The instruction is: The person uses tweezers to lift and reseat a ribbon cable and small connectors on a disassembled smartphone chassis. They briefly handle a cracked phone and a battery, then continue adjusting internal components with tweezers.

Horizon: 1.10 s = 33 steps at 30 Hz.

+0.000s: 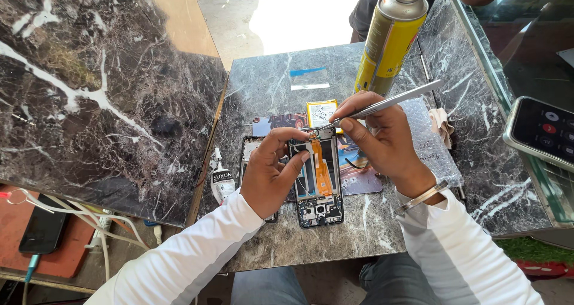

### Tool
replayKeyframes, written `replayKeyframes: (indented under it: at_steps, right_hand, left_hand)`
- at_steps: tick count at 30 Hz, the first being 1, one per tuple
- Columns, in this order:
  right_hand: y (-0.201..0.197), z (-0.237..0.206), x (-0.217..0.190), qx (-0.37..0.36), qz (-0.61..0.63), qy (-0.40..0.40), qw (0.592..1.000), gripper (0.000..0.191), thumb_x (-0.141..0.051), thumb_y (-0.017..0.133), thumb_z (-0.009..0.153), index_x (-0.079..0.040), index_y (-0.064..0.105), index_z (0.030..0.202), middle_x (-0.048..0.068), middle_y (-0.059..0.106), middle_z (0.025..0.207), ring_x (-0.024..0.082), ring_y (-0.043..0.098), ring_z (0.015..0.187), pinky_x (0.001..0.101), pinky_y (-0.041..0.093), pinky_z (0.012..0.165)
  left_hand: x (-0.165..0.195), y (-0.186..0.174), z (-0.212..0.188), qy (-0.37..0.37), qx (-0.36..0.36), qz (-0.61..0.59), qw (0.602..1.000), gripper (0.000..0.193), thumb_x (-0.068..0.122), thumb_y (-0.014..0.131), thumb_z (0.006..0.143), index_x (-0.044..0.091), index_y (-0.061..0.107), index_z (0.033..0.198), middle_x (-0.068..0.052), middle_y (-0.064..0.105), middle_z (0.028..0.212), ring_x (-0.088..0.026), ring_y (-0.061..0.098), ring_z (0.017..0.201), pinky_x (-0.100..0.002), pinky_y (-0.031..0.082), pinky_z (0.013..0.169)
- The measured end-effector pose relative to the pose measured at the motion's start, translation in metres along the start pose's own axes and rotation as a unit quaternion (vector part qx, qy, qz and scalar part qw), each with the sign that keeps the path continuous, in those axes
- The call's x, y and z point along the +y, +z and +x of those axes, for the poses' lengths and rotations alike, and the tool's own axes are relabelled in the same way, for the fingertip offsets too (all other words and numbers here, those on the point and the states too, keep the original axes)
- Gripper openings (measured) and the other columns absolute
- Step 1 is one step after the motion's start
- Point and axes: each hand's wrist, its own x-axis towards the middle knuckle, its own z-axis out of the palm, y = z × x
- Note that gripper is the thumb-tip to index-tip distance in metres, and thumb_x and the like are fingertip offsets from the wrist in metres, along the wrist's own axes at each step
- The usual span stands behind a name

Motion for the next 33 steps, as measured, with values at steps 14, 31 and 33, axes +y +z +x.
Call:
replayKeyframes:
  at_steps: [14, 31, 33]
  right_hand:
    - [0.001, 0.001, -0.007, -0.010, -0.097, -0.057, 0.994, 0.016, -0.020, 0.067, 0.104, -0.005, 0.067, 0.109, 0.006, 0.067, 0.108, 0.017, 0.065, 0.103, 0.0317, 0.052, 0.092]
    - [-0.002, 0.000, -0.012, -0.039, -0.023, -0.009, 0.999, 0.014, -0.019, 0.064, 0.106, -0.006, 0.064, 0.110, 0.005, 0.065, 0.109, 0.012, 0.061, 0.101, 0.0282, 0.050, 0.090]
    - [-0.001, 0.000, -0.010, -0.043, 0.017, -0.002, 0.999, 0.014, -0.019, 0.063, 0.108, -0.006, 0.064, 0.111, 0.005, 0.065, 0.109, 0.011, 0.060, 0.102, 0.0276, 0.049, 0.090]
  left_hand:
    - [0.000, 0.002, -0.003, 0.012, -0.003, 0.012, 1.000, 0.030, 0.000, 0.065, 0.100, 0.009, 0.056, 0.127, -0.004, 0.069, 0.119, -0.005, 0.066, 0.103, -0.019, 0.051, 0.061]
    - [-0.001, 0.003, -0.003, 0.006, -0.008, -0.003, 1.000, 0.029, 0.000, 0.064, 0.101, 0.009, 0.055, 0.128, -0.004, 0.069, 0.115, -0.005, 0.066, 0.103, -0.019, 0.054, 0.065]
    - [-0.001, 0.003, -0.005, 0.011, -0.007, 0.002, 1.000, 0.030, 0.000, 0.064, 0.100, 0.009, 0.054, 0.127, -0.004, 0.069, 0.117, -0.006, 0.066, 0.104, -0.018, 0.052, 0.065]
